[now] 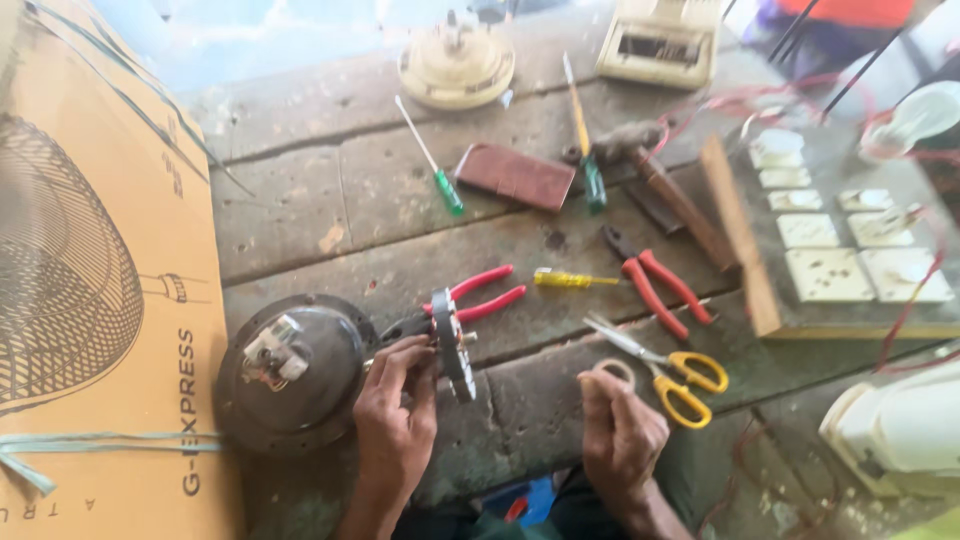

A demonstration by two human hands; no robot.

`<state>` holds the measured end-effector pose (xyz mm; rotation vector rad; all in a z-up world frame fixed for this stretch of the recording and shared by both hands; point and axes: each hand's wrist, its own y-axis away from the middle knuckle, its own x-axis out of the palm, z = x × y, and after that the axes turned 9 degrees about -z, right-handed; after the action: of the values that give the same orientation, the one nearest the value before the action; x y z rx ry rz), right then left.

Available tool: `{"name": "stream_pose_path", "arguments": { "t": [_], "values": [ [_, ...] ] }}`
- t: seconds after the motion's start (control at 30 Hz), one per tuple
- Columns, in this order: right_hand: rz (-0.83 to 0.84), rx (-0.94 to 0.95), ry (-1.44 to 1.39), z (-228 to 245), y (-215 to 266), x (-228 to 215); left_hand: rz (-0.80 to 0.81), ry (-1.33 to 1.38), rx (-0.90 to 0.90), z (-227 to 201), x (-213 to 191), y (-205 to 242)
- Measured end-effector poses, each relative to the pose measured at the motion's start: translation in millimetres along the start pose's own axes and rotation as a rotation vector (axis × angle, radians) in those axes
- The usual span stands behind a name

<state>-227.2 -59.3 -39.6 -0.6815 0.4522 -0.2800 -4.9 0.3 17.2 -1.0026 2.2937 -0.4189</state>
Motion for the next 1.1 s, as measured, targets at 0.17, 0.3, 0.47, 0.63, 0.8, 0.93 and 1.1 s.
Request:
{"name": "stream_pose_path", "arguments": {
  "t": [0.17,0.3,0.47,0.63,0.8,0.93,1.1],
  "values": [
    [-0.006,0.069,-0.051,-10,5,0,-0.035,-0.035,0.089,4,3,2],
    [-0.028,0.020,-0.074,-11,5,2,-0.073,-0.134,0.192,7,5,5],
    [-0.044,0.020,-0.085,-11,5,5,-0.060,-0.173,0.192,9,6,8],
    [-0.054,-0.047,-0.141,-8,2,5,-0.082,-0.213,0.254,9,6,9],
    [-0.047,-0.090,-0.162,-6,0,3,-0.092,-0.235,0.283,11,6,12],
    [-0.042,-0.081,-0.160,-5,0,4,-0.178,-0.242,0.359,6,5,11],
    [-0.026,-0.013,-0.146,-6,1,2,-0.356,-0.145,0.603,-5,-1,24]
  ]
}}
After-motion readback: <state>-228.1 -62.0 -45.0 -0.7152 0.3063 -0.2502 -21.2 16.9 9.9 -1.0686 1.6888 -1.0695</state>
